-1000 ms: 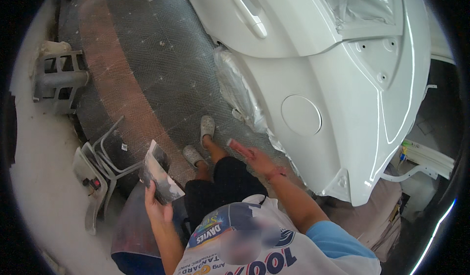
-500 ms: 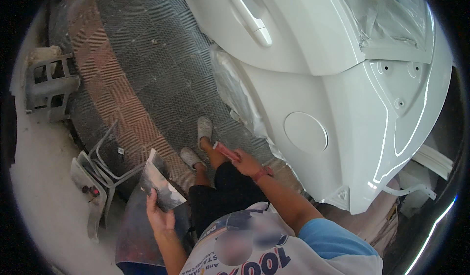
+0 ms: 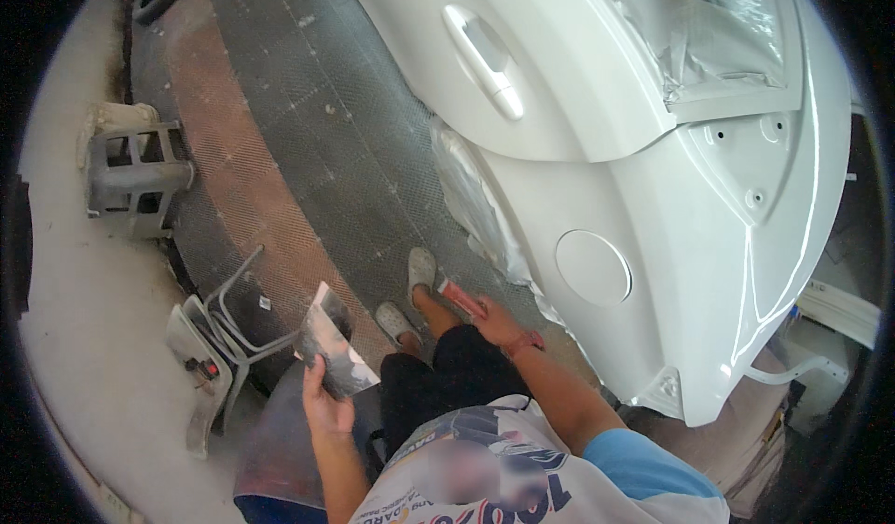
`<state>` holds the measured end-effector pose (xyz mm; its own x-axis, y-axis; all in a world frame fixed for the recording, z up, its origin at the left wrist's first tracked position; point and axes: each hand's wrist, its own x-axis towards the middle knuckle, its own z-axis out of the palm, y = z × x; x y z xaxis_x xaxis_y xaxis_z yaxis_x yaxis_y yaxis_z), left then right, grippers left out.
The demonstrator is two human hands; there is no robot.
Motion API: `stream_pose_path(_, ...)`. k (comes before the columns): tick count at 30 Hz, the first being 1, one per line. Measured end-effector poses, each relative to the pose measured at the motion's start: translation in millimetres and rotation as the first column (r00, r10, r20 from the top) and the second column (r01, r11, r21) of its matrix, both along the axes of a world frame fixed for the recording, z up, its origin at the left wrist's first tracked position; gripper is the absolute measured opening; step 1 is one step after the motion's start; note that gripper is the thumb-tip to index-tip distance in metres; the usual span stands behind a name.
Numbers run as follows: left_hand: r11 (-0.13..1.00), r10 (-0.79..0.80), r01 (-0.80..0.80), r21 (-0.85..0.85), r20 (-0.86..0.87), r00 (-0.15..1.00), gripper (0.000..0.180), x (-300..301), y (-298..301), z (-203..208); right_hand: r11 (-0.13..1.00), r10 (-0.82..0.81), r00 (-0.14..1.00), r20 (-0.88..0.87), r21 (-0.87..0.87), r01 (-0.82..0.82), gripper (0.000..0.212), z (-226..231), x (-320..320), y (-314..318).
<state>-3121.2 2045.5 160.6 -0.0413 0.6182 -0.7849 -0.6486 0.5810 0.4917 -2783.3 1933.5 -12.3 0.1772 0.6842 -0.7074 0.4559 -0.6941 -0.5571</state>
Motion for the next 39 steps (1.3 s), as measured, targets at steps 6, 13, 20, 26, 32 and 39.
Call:
stream_pose_path(6, 0.996, -0.045, 0.032, 0.085, 0.149, 0.988, 0.042, -9.3, 1.5, 23.5, 0.999, -0.034, 0.992, 0.120, 0.022, 0.032, 0.052, 19.2, 0.6, -36.1)
stream_pose_path(13, 0.927, -0.225, 0.142, 0.346, 0.212, 0.951, 0.041, -48.5, -13.5, 58.1, 0.998, -0.059, 0.963, 0.264, 0.011, 0.058, 0.053, 61.3, -11.4, -104.2)
stream_pose_path(20, 0.923, -0.220, 0.136, 0.361, 0.201, 0.955, 0.043, -100.1, -30.5, 54.0, 0.988, -0.149, 0.917, 0.369, 0.088, 0.125, 0.053, 80.6, -21.6, -176.9)
stream_pose_path(26, 0.914, -0.233, 0.130, 0.385, 0.236, 0.943, 0.044, -123.7, -37.9, 54.3, 0.982, -0.181, 0.892, 0.414, 0.035, 0.184, 0.047, 96.6, -31.3, -230.1)
stream_pose_path(32, 0.912, -0.249, 0.124, 0.390, 0.290, 0.924, 0.047, -118.9, -44.4, 49.5, 0.975, -0.221, 0.858, 0.464, 0.103, 0.195, 0.045, 101.9, -29.9, -270.1)
stream_pose_path(39, 0.912, -0.330, 0.226, 0.341, 0.287, 0.899, 0.055, -98.9, -40.7, 43.2, 0.952, -0.299, 0.854, 0.426, 0.075, 0.296, 0.048, 124.9, -39.6, -295.7)
